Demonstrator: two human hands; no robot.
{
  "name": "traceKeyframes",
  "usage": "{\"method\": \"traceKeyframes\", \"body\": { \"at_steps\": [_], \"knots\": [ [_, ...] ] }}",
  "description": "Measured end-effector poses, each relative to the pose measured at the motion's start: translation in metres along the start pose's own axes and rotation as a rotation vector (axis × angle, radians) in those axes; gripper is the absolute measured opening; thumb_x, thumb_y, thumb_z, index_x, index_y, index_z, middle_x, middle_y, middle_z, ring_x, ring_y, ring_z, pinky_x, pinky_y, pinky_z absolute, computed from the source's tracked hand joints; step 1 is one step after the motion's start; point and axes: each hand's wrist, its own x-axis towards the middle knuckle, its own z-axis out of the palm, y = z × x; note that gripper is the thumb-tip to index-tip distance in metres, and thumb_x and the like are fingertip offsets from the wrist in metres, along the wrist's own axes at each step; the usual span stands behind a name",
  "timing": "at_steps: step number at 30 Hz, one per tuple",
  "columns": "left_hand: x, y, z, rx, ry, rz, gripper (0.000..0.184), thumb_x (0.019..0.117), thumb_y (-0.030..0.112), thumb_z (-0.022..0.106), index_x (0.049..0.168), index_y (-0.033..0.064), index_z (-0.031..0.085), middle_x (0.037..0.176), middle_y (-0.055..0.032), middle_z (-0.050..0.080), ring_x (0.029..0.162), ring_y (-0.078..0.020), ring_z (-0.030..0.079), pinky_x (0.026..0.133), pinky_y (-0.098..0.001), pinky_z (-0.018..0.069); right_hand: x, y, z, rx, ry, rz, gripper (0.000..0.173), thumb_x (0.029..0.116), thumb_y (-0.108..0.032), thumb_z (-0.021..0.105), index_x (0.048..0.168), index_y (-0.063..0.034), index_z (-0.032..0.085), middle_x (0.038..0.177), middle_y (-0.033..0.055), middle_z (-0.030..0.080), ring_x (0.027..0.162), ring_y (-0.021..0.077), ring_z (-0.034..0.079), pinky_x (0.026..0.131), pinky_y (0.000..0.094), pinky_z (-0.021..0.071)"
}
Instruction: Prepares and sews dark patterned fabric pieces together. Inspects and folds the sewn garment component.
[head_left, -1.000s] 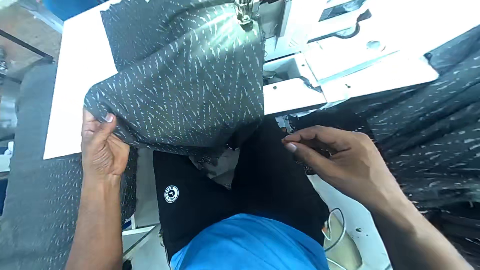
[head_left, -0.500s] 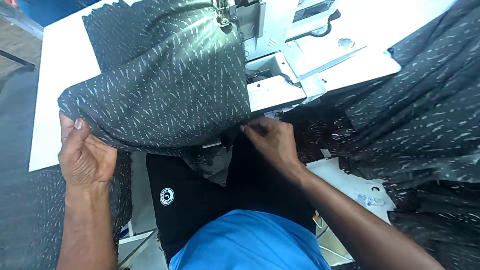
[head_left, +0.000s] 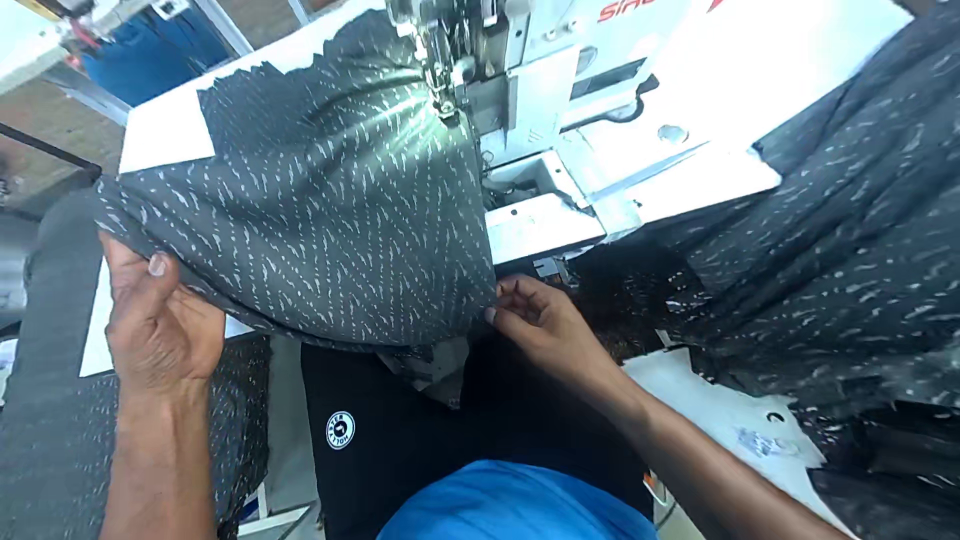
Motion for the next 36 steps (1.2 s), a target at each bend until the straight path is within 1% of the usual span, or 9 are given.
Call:
{"method": "traceKeyframes", "body": {
  "at_steps": [4, 7, 10, 15, 17, 21, 25, 30, 36],
  "knots": [
    [-0.003, 0.001, -0.003, -0.003, 0.009, -0.007, 0.066, 0.0990, 0.022, 0.058, 0.156, 0.0265, 0.026, 0.148, 0.0032, 0.051, 0.135, -0.0149, 0.052, 0.114, -0.0392, 0.0443, 0.008, 0.018, 0.011, -0.160, 0.103, -0.058, 0.021, 0.0898, -0.035, 0.074, 0.104, -0.0200, 0.077, 0.110, -0.0006, 0.066, 0.100, 0.0107, 0.065, 0.083, 0.0312, 0.0596],
    [-0.005, -0.001, -0.007, -0.030, 0.015, -0.004, 0.065, 0.0983, 0.026, 0.061, 0.155, 0.0274, 0.029, 0.146, 0.0034, 0.053, 0.134, -0.0142, 0.053, 0.113, -0.0386, 0.0454, 0.024, 0.027, 0.011, -0.169, 0.025, -0.128, 0.021, 0.0898, -0.043, 0.073, 0.090, -0.0225, 0.077, 0.095, -0.0051, 0.067, 0.095, 0.0083, 0.062, 0.082, 0.0317, 0.0537],
    [-0.003, -0.002, -0.004, -0.053, 0.034, 0.003, 0.067, 0.0973, 0.026, 0.063, 0.155, 0.0268, 0.029, 0.145, 0.0028, 0.054, 0.133, -0.0143, 0.054, 0.112, -0.0387, 0.0462, 0.035, 0.030, 0.011, 0.044, -0.137, -0.194, 0.023, 0.0965, -0.031, 0.071, 0.084, -0.0125, 0.076, 0.083, -0.0018, 0.073, 0.080, 0.0083, 0.068, 0.072, 0.0286, 0.0573],
    [0.000, 0.005, 0.003, 0.097, 0.200, -0.097, 0.055, 0.1030, -0.002, 0.042, 0.151, 0.0245, 0.034, 0.137, 0.0037, 0.059, 0.123, -0.0127, 0.062, 0.105, -0.0365, 0.0534, -0.010, 0.007, 0.007, -0.039, 0.032, -0.481, 0.018, 0.0956, -0.027, 0.073, 0.086, -0.0127, 0.077, 0.097, -0.0006, 0.075, 0.098, 0.0120, 0.070, 0.087, 0.0324, 0.0605],
    [0.001, -0.001, 0.000, 0.120, 0.212, -0.121, 0.055, 0.1031, -0.003, 0.041, 0.151, 0.0246, 0.035, 0.138, 0.0026, 0.058, 0.124, -0.0149, 0.061, 0.105, -0.0398, 0.0529, -0.022, 0.000, 0.006, -0.092, 0.107, -0.543, 0.016, 0.0940, -0.026, 0.075, 0.085, -0.0124, 0.075, 0.096, -0.0015, 0.073, 0.092, 0.0081, 0.069, 0.080, 0.0258, 0.0606],
    [0.006, -0.013, 0.002, 0.131, 0.246, -0.155, 0.051, 0.1060, 0.001, 0.038, 0.151, 0.0227, 0.033, 0.139, 0.0012, 0.057, 0.127, -0.0180, 0.058, 0.109, -0.0446, 0.0489, -0.030, 0.012, 0.009, -0.218, 0.151, -0.474, 0.024, 0.0994, -0.024, 0.065, 0.086, -0.0065, 0.075, 0.093, 0.0013, 0.065, 0.081, 0.0027, 0.062, 0.068, 0.0180, 0.0541],
    [0.009, -0.015, -0.006, 0.145, 0.210, -0.187, 0.049, 0.1090, 0.005, 0.032, 0.156, 0.0201, 0.027, 0.147, -0.0019, 0.052, 0.135, -0.0211, 0.053, 0.115, -0.0486, 0.0436, -0.039, 0.030, 0.009, -0.153, 0.159, -0.363, 0.017, 0.0979, -0.017, 0.066, 0.098, -0.0043, 0.078, 0.102, 0.0039, 0.069, 0.087, 0.0039, 0.065, 0.077, 0.0186, 0.0565],
    [0.004, -0.013, -0.006, 0.116, 0.193, -0.185, 0.048, 0.1112, 0.010, 0.027, 0.158, 0.0191, 0.026, 0.151, -0.0029, 0.049, 0.139, -0.0220, 0.049, 0.118, -0.0489, 0.0403, -0.031, 0.046, 0.010, -0.092, 0.209, -0.243, 0.013, 0.0895, -0.018, 0.078, 0.096, -0.0071, 0.076, 0.105, 0.0040, 0.070, 0.098, 0.0095, 0.067, 0.083, 0.0241, 0.0589],
    [0.000, -0.009, -0.012, 0.148, 0.187, -0.174, 0.049, 0.1112, 0.011, 0.026, 0.160, 0.0194, 0.025, 0.151, -0.0008, 0.049, 0.139, -0.0202, 0.050, 0.117, -0.0474, 0.0406, -0.023, 0.053, 0.009, -0.103, 0.270, -0.236, 0.009, 0.0911, -0.016, 0.075, 0.091, -0.0080, 0.077, 0.102, 0.0037, 0.070, 0.098, 0.0095, 0.066, 0.083, 0.0231, 0.0571]
  ]
}}
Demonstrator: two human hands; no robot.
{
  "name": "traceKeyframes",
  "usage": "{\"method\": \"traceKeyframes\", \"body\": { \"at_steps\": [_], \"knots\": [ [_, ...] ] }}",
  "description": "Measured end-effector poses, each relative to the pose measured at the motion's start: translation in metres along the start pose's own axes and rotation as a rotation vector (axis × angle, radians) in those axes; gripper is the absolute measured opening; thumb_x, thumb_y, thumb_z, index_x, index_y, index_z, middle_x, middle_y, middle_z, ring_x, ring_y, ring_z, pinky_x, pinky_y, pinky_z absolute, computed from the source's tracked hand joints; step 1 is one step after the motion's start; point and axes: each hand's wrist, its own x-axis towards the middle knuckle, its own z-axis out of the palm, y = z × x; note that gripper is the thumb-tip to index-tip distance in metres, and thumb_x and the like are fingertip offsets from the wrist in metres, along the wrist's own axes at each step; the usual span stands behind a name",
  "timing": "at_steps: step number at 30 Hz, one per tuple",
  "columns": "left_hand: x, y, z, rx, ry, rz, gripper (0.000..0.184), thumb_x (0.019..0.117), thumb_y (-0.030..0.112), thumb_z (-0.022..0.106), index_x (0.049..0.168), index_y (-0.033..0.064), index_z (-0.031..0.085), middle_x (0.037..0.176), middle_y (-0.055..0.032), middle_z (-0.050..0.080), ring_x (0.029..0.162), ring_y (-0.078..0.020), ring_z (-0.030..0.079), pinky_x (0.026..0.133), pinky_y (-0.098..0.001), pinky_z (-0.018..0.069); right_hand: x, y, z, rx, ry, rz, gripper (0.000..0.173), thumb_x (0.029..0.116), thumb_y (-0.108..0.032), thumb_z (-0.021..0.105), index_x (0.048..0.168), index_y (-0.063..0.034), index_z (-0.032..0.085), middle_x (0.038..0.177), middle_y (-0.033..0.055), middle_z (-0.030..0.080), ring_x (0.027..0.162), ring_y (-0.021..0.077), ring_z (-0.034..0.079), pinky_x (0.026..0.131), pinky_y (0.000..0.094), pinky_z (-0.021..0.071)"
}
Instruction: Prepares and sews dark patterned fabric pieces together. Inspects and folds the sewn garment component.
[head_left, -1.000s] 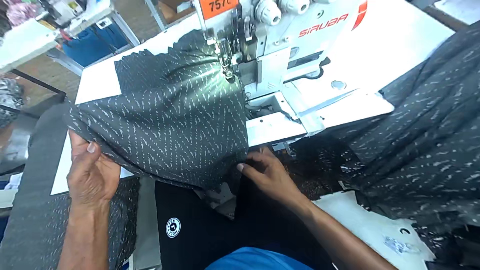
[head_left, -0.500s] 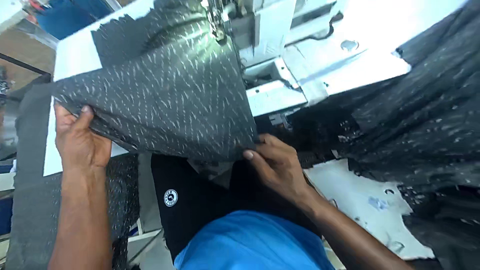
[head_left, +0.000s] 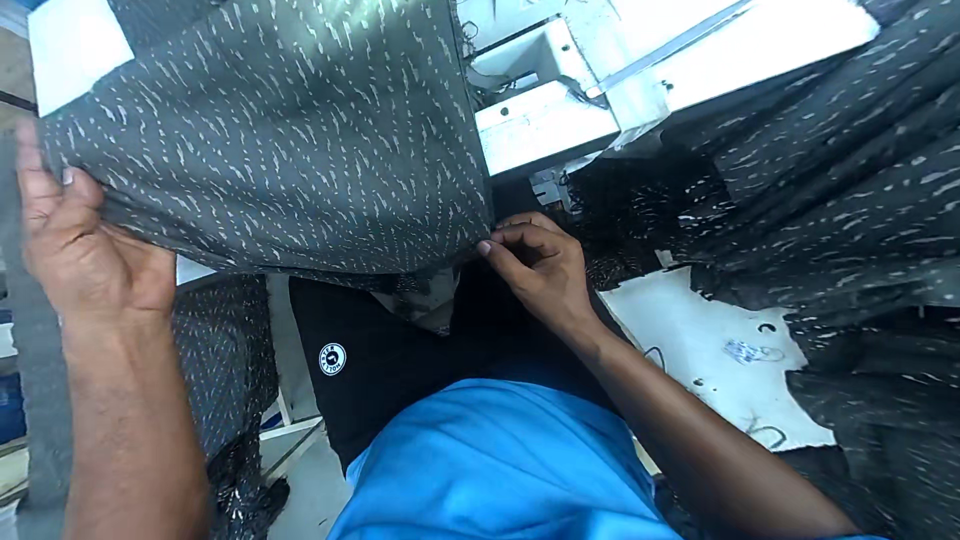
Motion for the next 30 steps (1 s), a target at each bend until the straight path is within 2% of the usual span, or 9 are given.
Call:
{"method": "traceKeyframes", "body": {
  "at_steps": [6, 10, 15, 17, 22, 24, 26, 28, 30],
  "knots": [
    [0.001, 0.000, -0.006, 0.000, -0.040, 0.005, 0.045, 0.1096, 0.010, 0.026, 0.151, 0.0193, 0.039, 0.147, -0.0007, 0.053, 0.137, -0.0219, 0.051, 0.116, -0.0493, 0.0418, -0.005, 0.002, -0.001, 0.166, 0.015, 0.048, 0.005, 0.0912, -0.009, 0.071, 0.091, -0.0049, 0.075, 0.094, 0.0042, 0.074, 0.089, 0.0108, 0.070, 0.078, 0.0257, 0.0595],
    [0.001, 0.002, -0.004, 0.026, -0.041, 0.013, 0.044, 0.1100, 0.010, 0.025, 0.151, 0.0184, 0.039, 0.147, -0.0004, 0.053, 0.137, -0.0209, 0.050, 0.117, -0.0484, 0.0407, -0.002, 0.005, 0.004, 0.216, 0.042, 0.044, 0.003, 0.0899, -0.006, 0.070, 0.090, -0.0045, 0.073, 0.085, 0.0024, 0.072, 0.076, 0.0083, 0.068, 0.068, 0.0241, 0.0577],
    [0.001, 0.002, -0.007, 0.010, -0.049, 0.022, 0.047, 0.1093, 0.009, 0.027, 0.154, 0.0187, 0.036, 0.149, -0.0018, 0.051, 0.139, -0.0231, 0.050, 0.117, -0.0500, 0.0409, 0.003, 0.008, 0.009, 0.248, 0.080, 0.057, 0.005, 0.0867, -0.004, 0.072, 0.088, -0.0072, 0.068, 0.083, 0.0017, 0.071, 0.075, 0.0089, 0.067, 0.067, 0.0236, 0.0567],
    [0.000, 0.002, -0.007, 0.002, -0.035, 0.016, 0.048, 0.1097, 0.009, 0.026, 0.156, 0.0196, 0.033, 0.150, -0.0017, 0.050, 0.139, -0.0233, 0.049, 0.116, -0.0505, 0.0411, 0.004, 0.007, 0.010, 0.269, 0.070, 0.080, 0.014, 0.0857, -0.004, 0.074, 0.095, -0.0075, 0.063, 0.082, 0.0011, 0.069, 0.073, 0.0090, 0.066, 0.065, 0.0229, 0.0564],
    [0.003, 0.001, -0.004, -0.013, 0.008, 0.018, 0.049, 0.1094, 0.008, 0.029, 0.157, 0.0199, 0.032, 0.148, -0.0020, 0.051, 0.137, -0.0228, 0.051, 0.115, -0.0503, 0.0422, 0.012, -0.008, -0.002, 0.260, -0.150, 0.220, 0.053, 0.0861, -0.007, 0.073, 0.136, -0.0026, 0.056, 0.083, 0.0019, 0.069, 0.068, 0.0102, 0.065, 0.061, 0.0228, 0.0558],
    [0.004, -0.002, -0.005, 0.000, 0.011, 0.009, 0.049, 0.1103, 0.011, 0.031, 0.158, 0.0212, 0.031, 0.149, -0.0017, 0.051, 0.136, -0.0218, 0.052, 0.115, -0.0486, 0.0434, 0.016, -0.009, -0.008, 0.242, -0.237, 0.236, 0.037, 0.0884, -0.008, 0.071, 0.125, -0.0052, 0.067, 0.082, 0.0014, 0.070, 0.066, 0.0108, 0.064, 0.060, 0.0245, 0.0559],
    [0.005, -0.005, -0.002, 0.009, 0.039, -0.007, 0.049, 0.1100, 0.012, 0.034, 0.158, 0.0233, 0.033, 0.147, -0.0002, 0.054, 0.133, -0.0188, 0.055, 0.112, -0.0449, 0.0470, 0.021, -0.005, -0.012, 0.166, -0.264, 0.166, 0.010, 0.0890, -0.013, 0.070, 0.097, -0.0104, 0.075, 0.077, -0.0015, 0.069, 0.064, 0.0093, 0.063, 0.057, 0.0262, 0.0549],
    [0.001, 0.002, 0.004, -0.010, 0.089, -0.021, 0.049, 0.1093, 0.012, 0.036, 0.156, 0.0252, 0.038, 0.141, 0.0021, 0.058, 0.126, -0.0150, 0.060, 0.106, -0.0402, 0.0522, 0.022, -0.012, -0.019, 0.140, -0.335, 0.043, 0.013, 0.0910, -0.025, 0.069, 0.082, -0.0163, 0.071, 0.082, -0.0053, 0.067, 0.074, 0.0057, 0.063, 0.063, 0.0247, 0.0548],
    [-0.003, 0.020, 0.011, -0.060, 0.120, -0.004, 0.046, 0.1090, 0.010, 0.035, 0.152, 0.0252, 0.045, 0.135, 0.0035, 0.063, 0.119, -0.0128, 0.064, 0.100, -0.0371, 0.0559, 0.018, -0.026, -0.029, 0.303, -0.442, -0.087, 0.019, 0.0947, -0.032, 0.070, 0.085, -0.0157, 0.071, 0.097, -0.0043, 0.068, 0.093, 0.0035, 0.063, 0.077, 0.0212, 0.0546]
  ]
}}
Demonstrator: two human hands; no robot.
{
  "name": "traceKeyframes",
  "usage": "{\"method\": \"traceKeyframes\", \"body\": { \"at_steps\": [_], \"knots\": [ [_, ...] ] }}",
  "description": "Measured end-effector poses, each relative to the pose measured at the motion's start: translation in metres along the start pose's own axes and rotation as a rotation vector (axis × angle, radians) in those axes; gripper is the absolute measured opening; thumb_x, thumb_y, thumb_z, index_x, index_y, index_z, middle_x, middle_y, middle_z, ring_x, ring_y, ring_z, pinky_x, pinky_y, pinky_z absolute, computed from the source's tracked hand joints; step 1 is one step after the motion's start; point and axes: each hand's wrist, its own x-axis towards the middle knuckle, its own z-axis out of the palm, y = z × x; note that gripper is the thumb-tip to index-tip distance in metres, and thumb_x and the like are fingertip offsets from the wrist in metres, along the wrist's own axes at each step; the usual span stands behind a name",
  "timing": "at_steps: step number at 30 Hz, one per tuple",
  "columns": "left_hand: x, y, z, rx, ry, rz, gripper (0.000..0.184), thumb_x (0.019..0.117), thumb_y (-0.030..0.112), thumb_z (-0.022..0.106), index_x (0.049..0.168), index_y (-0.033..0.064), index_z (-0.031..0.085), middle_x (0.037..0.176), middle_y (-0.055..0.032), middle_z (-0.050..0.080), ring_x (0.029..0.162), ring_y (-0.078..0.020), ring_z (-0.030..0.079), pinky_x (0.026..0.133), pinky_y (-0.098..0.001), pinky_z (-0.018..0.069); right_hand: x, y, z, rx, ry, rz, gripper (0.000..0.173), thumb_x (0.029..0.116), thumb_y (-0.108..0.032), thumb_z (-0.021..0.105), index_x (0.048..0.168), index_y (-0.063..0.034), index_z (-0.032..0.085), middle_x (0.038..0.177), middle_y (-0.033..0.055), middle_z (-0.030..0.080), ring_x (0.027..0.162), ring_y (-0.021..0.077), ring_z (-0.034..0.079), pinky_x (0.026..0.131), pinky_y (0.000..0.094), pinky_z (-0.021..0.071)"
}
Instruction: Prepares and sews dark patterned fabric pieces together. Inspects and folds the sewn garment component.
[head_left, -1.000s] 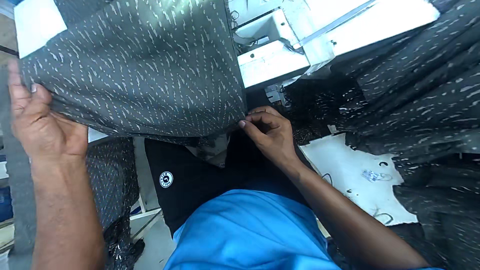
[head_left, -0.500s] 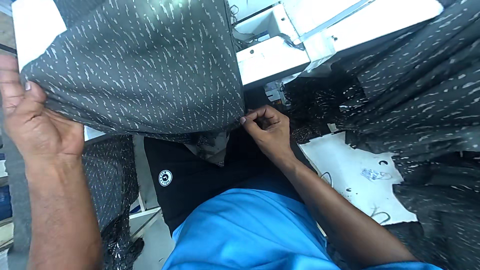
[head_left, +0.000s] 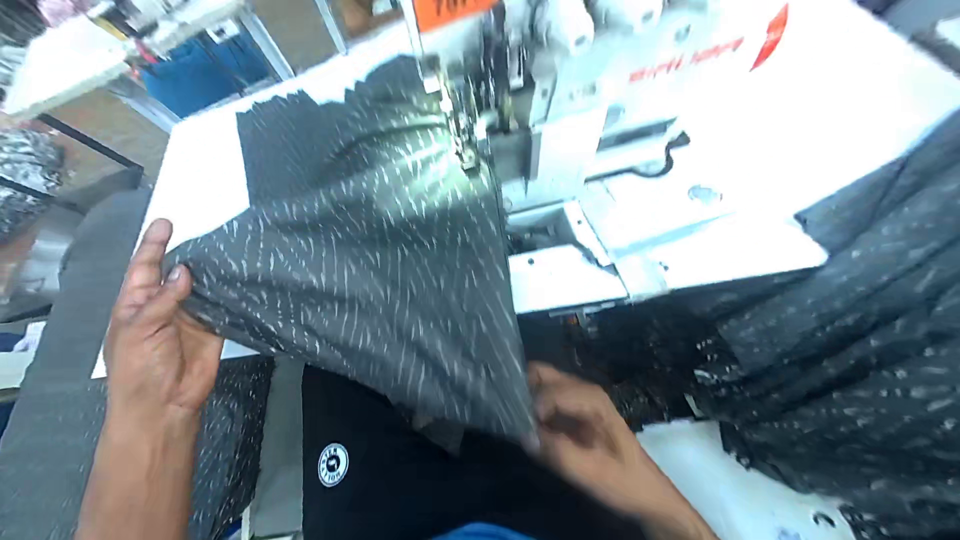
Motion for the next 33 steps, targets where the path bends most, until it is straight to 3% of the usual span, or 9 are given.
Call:
{"method": "traceKeyframes", "body": {
  "at_steps": [3, 6, 9, 11, 13, 16, 20, 25, 33],
  "knots": [
    [0.001, 0.015, -0.004, 0.004, 0.021, 0.067, 0.044, 0.1078, 0.006, 0.037, 0.144, 0.0242, 0.053, 0.129, 0.0055, 0.066, 0.113, -0.0108, 0.067, 0.096, -0.0328, 0.0579, -0.006, 0.006, -0.003, 0.059, 0.002, -0.035, 0.013, 0.0947, -0.030, 0.071, 0.092, -0.0174, 0.072, 0.113, -0.0037, 0.069, 0.108, 0.0054, 0.063, 0.089, 0.0231, 0.0555],
    [0.005, 0.011, -0.008, 0.017, 0.050, 0.065, 0.047, 0.1048, -0.001, 0.041, 0.144, 0.0231, 0.053, 0.129, 0.0041, 0.066, 0.112, -0.0119, 0.068, 0.095, -0.0332, 0.0582, -0.008, 0.019, -0.001, 0.012, 0.072, 0.013, 0.010, 0.0962, -0.031, 0.068, 0.097, -0.0214, 0.071, 0.107, -0.0088, 0.071, 0.105, 0.0024, 0.065, 0.088, 0.0223, 0.0563],
    [0.001, 0.005, -0.010, 0.004, 0.098, 0.019, 0.043, 0.1041, 0.000, 0.043, 0.138, 0.0228, 0.057, 0.122, 0.0045, 0.069, 0.106, -0.0112, 0.070, 0.090, -0.0326, 0.0608, -0.012, 0.010, 0.008, 0.046, 0.056, 0.018, 0.006, 0.0984, -0.025, 0.065, 0.101, -0.0203, 0.068, 0.094, -0.0114, 0.069, 0.084, -0.0047, 0.064, 0.072, 0.0145, 0.0549],
    [-0.003, 0.000, -0.016, -0.004, 0.152, -0.014, 0.034, 0.1047, 0.001, 0.045, 0.127, 0.0196, 0.064, 0.114, 0.0031, 0.071, 0.101, -0.0114, 0.071, 0.087, -0.0331, 0.0618, -0.015, 0.011, 0.010, 0.072, 0.065, 0.043, 0.003, 0.0979, -0.022, 0.065, 0.100, -0.0193, 0.066, 0.085, -0.0111, 0.066, 0.072, -0.0056, 0.061, 0.062, 0.0127, 0.0521],
    [-0.006, 0.000, -0.022, -0.001, 0.162, -0.028, 0.030, 0.1043, 0.002, 0.046, 0.117, 0.0161, 0.068, 0.110, 0.0023, 0.073, 0.099, -0.0107, 0.071, 0.086, -0.0319, 0.0619, -0.019, 0.003, 0.009, 0.100, 0.066, 0.090, 0.003, 0.0971, -0.018, 0.065, 0.100, -0.0188, 0.065, 0.081, -0.0107, 0.066, 0.068, -0.0050, 0.060, 0.059, 0.0136, 0.0510],
    [-0.007, 0.000, -0.031, -0.005, 0.083, -0.027, 0.033, 0.1048, 0.003, 0.044, 0.126, 0.0105, 0.068, 0.117, -0.0007, 0.072, 0.104, -0.0108, 0.071, 0.089, -0.0299, 0.0610, -0.021, -0.010, 0.007, 0.120, 0.077, 0.143, 0.006, 0.0965, -0.013, 0.066, 0.098, -0.0188, 0.065, 0.079, -0.0110, 0.066, 0.068, -0.0049, 0.060, 0.061, 0.0143, 0.0515],
    [0.004, 0.003, -0.027, 0.036, 0.046, 0.004, 0.038, 0.1056, 0.002, 0.041, 0.133, 0.0120, 0.065, 0.121, 0.0009, 0.071, 0.106, -0.0100, 0.070, 0.090, -0.0280, 0.0603, -0.010, -0.012, 0.006, 0.107, 0.111, 0.084, 0.003, 0.0978, -0.017, 0.066, 0.098, -0.0188, 0.064, 0.079, -0.0111, 0.065, 0.067, -0.0055, 0.060, 0.059, 0.0129, 0.0507],
    [0.039, 0.020, -0.021, 0.123, -0.014, 0.094, 0.037, 0.1049, 0.005, 0.042, 0.130, 0.0181, 0.066, 0.122, 0.0047, 0.071, 0.109, -0.0086, 0.069, 0.095, -0.0290, 0.0581, 0.027, -0.018, 0.006, 0.046, 0.184, -0.024, 0.004, 0.0990, -0.023, 0.065, 0.097, -0.0200, 0.063, 0.077, -0.0135, 0.061, 0.066, -0.0081, 0.056, 0.058, 0.0097, 0.0477],
    [0.101, 0.039, -0.015, 0.169, -0.067, 0.158, 0.039, 0.1054, 0.003, 0.039, 0.133, 0.0169, 0.062, 0.124, 0.0073, 0.069, 0.113, -0.0071, 0.066, 0.099, -0.0292, 0.0554, 0.083, -0.042, 0.009, 0.020, 0.293, -0.017, 0.005, 0.0926, -0.013, 0.066, 0.090, -0.0157, 0.062, 0.066, -0.0067, 0.059, 0.055, -0.0015, 0.055, 0.049, 0.0135, 0.0468]
  ]
}}
